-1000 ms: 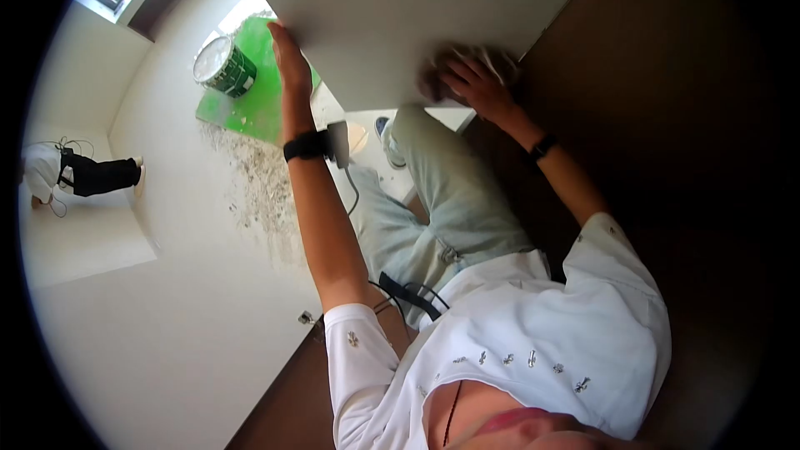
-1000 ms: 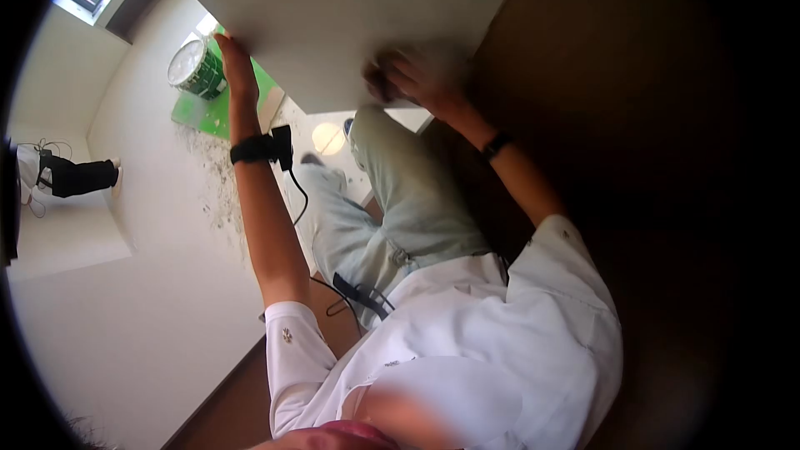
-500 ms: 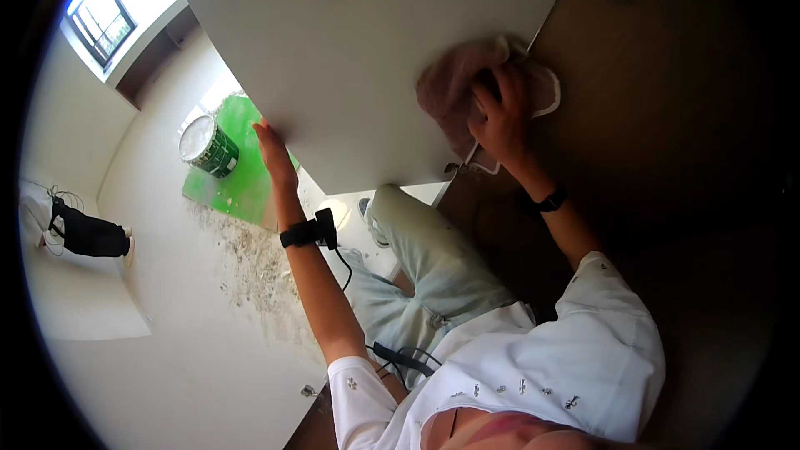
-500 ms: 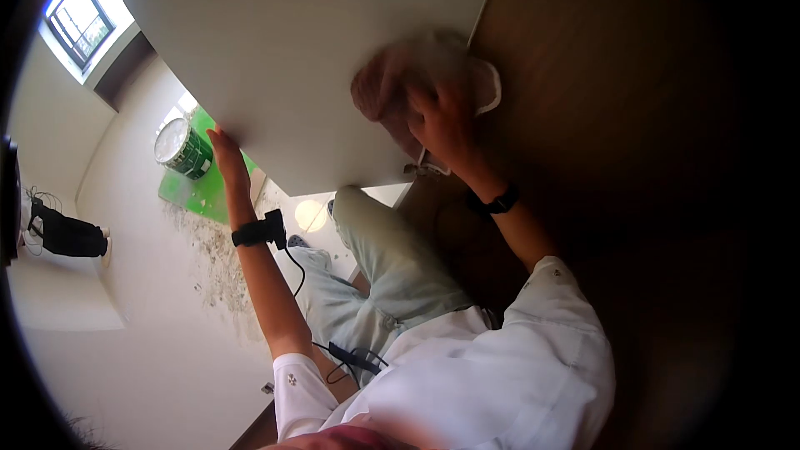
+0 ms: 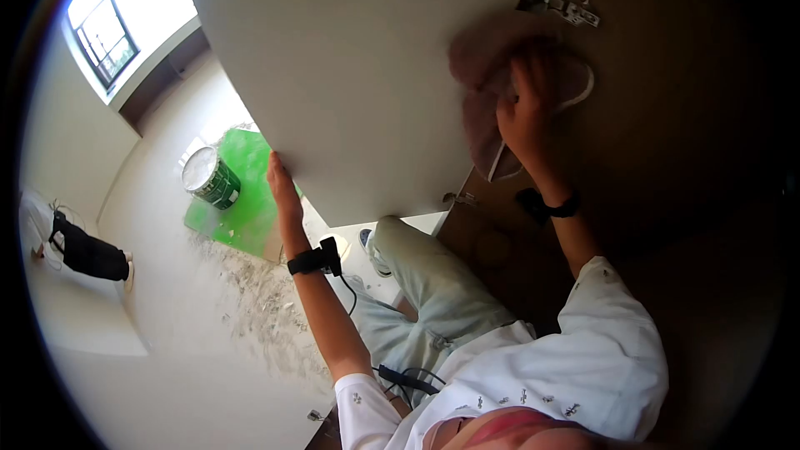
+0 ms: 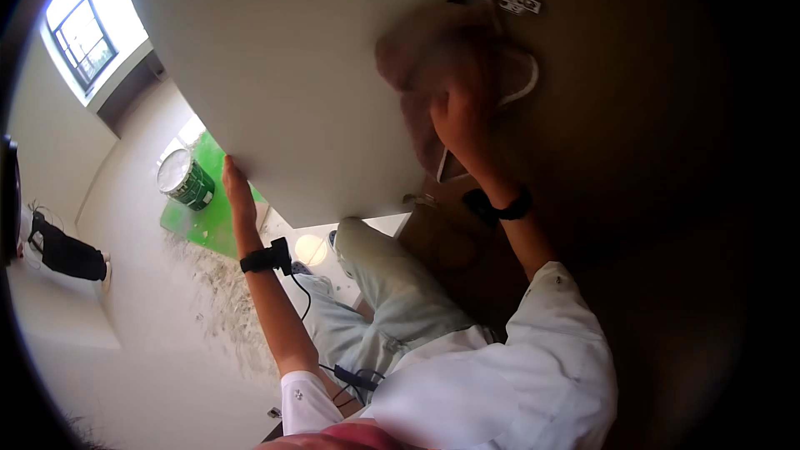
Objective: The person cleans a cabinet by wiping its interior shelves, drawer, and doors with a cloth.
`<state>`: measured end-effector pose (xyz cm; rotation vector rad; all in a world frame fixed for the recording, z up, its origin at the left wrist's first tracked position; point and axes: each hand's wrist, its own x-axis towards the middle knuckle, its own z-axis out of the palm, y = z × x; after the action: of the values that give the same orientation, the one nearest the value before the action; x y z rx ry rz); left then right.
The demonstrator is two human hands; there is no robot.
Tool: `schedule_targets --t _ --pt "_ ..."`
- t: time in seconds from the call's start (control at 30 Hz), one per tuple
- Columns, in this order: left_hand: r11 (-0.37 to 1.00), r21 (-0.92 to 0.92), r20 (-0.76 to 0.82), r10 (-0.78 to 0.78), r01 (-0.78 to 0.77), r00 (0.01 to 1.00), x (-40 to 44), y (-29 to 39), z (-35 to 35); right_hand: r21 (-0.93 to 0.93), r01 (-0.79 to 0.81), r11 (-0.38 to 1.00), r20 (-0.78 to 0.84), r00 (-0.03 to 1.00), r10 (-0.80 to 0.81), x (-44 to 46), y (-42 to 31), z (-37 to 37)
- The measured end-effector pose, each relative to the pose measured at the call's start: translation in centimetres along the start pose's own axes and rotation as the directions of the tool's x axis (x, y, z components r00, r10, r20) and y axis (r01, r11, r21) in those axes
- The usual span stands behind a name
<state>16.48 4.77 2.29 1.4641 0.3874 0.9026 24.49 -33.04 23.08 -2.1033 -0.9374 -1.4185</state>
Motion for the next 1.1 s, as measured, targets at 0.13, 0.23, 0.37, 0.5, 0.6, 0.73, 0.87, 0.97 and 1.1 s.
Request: schedule_targets --t 0.13,0.23,0.37,0.5,0.6,0.73,0.87,0.97,1.1 --pt "0.885 0.345 0.022 0.327 -0.314 0.945 1.5 -3.1 -1.8 0.104 0.075 0.992 -0.148 0.987 -0.059 3.2 -0.1 1.6" --pt "0.985 -0.170 0.149 0.003 0.023 0.989 -0.8 5.2 0.0 0.002 0.087 0.996 -0.187 0.979 -0.085 5.3 -2.6 1.4" --pt "0.981 -0.190 0.024 0.050 -0.045 0.998 -0.4 4.3 0.9 -0.066 0.099 0.993 -0.239 0.964 -0.112 4.4 -3.1 3.5" --pt "0.984 -0.176 0.148 0.007 0.019 0.989 -1.2 6.1 0.0 -0.025 0.131 0.991 -0.076 0.988 -0.133 4.5 -5.8 4.5" --pt "0.980 -0.194 0.180 -0.010 0.046 0.984 -1.4 6.9 0.1 0.029 0.165 0.986 -0.007 0.986 -0.164 4.3 -8.7 5.7" --pt "0.980 -0.184 0.118 0.095 -0.072 0.988 -1.3 6.6 0.7 0.177 0.202 0.963 0.031 0.977 -0.211 4.1 -12.7 7.9" --pt "0.972 -0.221 0.170 0.124 -0.085 0.977 -1.6 7.1 0.3 0.289 0.279 0.916 0.078 0.946 -0.313 3.4 -15.0 9.7" --pt "0.988 -0.144 0.061 0.059 -0.050 0.996 -2.4 8.5 0.8 0.328 0.329 0.886 0.066 0.927 -0.369 4.9 -15.4 9.7" --pt "0.982 -0.170 0.074 0.091 -0.078 0.993 -1.6 6.7 0.8 0.349 0.435 0.830 0.041 0.878 -0.478 8.0 -15.0 8.7"
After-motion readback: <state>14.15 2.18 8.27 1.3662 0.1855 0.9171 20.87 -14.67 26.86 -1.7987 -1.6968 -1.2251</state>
